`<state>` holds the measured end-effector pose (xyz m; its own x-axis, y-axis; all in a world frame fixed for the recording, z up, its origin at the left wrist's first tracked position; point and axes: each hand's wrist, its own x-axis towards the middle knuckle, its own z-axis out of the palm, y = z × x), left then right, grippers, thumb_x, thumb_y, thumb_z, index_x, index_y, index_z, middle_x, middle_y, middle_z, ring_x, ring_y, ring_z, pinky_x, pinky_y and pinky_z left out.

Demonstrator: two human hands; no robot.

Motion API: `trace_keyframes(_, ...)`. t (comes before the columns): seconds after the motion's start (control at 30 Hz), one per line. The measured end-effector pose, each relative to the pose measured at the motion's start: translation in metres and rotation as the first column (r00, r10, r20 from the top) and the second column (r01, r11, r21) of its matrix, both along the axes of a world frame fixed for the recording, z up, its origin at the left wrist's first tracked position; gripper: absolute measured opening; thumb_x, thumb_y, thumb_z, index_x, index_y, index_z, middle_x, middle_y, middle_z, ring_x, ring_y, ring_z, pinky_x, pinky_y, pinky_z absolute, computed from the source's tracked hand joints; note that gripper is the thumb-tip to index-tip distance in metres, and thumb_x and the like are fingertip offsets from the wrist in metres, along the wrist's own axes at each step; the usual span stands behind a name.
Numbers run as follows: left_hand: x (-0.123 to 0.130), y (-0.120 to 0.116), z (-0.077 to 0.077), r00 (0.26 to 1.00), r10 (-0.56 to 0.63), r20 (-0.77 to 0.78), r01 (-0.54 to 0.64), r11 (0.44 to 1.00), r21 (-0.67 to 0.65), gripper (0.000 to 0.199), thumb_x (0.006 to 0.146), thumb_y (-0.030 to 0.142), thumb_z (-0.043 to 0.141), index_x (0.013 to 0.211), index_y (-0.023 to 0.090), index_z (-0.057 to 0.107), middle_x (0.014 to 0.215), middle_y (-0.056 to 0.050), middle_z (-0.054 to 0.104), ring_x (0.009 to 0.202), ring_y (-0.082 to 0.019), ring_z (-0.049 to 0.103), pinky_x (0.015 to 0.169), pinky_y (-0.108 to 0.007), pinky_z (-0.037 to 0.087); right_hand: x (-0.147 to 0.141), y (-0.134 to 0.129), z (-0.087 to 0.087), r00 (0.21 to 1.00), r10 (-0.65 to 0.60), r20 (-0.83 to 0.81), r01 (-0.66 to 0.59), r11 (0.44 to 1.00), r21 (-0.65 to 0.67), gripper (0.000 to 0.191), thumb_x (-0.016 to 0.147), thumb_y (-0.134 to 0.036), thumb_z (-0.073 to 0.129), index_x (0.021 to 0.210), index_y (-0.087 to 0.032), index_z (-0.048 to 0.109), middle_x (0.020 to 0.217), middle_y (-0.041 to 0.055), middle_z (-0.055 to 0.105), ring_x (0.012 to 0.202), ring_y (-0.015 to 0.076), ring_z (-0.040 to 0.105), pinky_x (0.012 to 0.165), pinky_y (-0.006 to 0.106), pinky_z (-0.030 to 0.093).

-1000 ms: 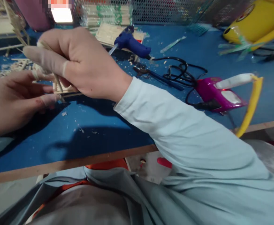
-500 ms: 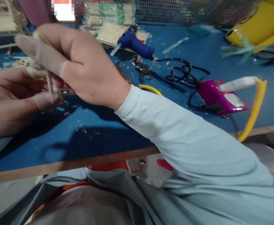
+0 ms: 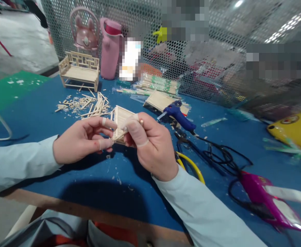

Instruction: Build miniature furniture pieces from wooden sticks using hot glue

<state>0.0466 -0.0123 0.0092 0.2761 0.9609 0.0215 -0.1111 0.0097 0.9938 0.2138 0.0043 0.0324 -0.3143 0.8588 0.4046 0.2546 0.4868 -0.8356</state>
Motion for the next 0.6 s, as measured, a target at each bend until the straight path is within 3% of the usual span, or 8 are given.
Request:
trace_keyframes(0.2, -0.001, 0.002, -0.005, 0.992, 0.033, -0.123, -0.027, 0.998, 0.057, 0.025, 0.066, 0.016, 0.065, 0.089, 0.015, 0.055, 0.075, 0.001, 0.056, 0.047, -0.005, 0.050, 0.047, -0.020, 0.042, 0.002, 0.001, -0.004, 0.992, 0.038, 0.123, -0.050, 0.994, 0.096, 0.030, 0.088, -0.041, 0.045, 0.067, -0.022, 0.055, 0.060, -0.0009, 0.054, 0.053, 0.0115, 0.053, 0.054, 0.026, 0.045)
trace_keyframes(0.4, -0.001, 0.006, -0.018, 0.972, 0.021, -0.235, 0.000, 0.996, 0.089, 0.016, 0.069, 0.014, 0.061, 0.083, 0.017, 0.054, 0.066, 0.002, 0.061, 0.055, -0.010, 0.055, 0.054, -0.023, 0.044, -0.005, 0.009, -0.010, 0.946, 0.133, 0.295, -0.152, 0.987, 0.044, 0.034, 0.089, -0.040, 0.041, 0.062, -0.020, 0.048, 0.059, -0.0007, 0.052, 0.053, 0.0110, 0.049, 0.053, 0.025, 0.040)
trace_keyframes(0.5, -0.003, 0.003, -0.018, 0.910, 0.125, -0.396, -0.030, 0.971, 0.238, 0.012, 0.070, 0.016, 0.061, 0.080, 0.018, 0.057, 0.071, 0.001, 0.062, 0.057, -0.010, 0.054, 0.057, -0.024, 0.043, -0.008, 0.011, -0.013, 0.941, 0.111, 0.318, -0.138, 0.988, 0.063, 0.034, 0.090, -0.038, 0.040, 0.062, -0.020, 0.049, 0.058, -0.0013, 0.051, 0.052, 0.0106, 0.047, 0.053, 0.025, 0.039)
trace_keyframes(0.6, -0.004, 0.001, -0.014, 0.790, 0.280, -0.545, -0.019, 0.900, 0.436, 0.008, 0.069, 0.020, 0.064, 0.073, 0.018, 0.057, 0.069, 0.002, 0.058, 0.056, -0.011, 0.049, 0.055, -0.025, 0.039, -0.010, 0.010, -0.014, 0.947, 0.064, 0.315, -0.100, 0.990, 0.101, 0.031, 0.089, -0.036, 0.042, 0.065, -0.020, 0.053, 0.056, -0.0022, 0.050, 0.052, 0.0105, 0.047, 0.052, 0.024, 0.038)
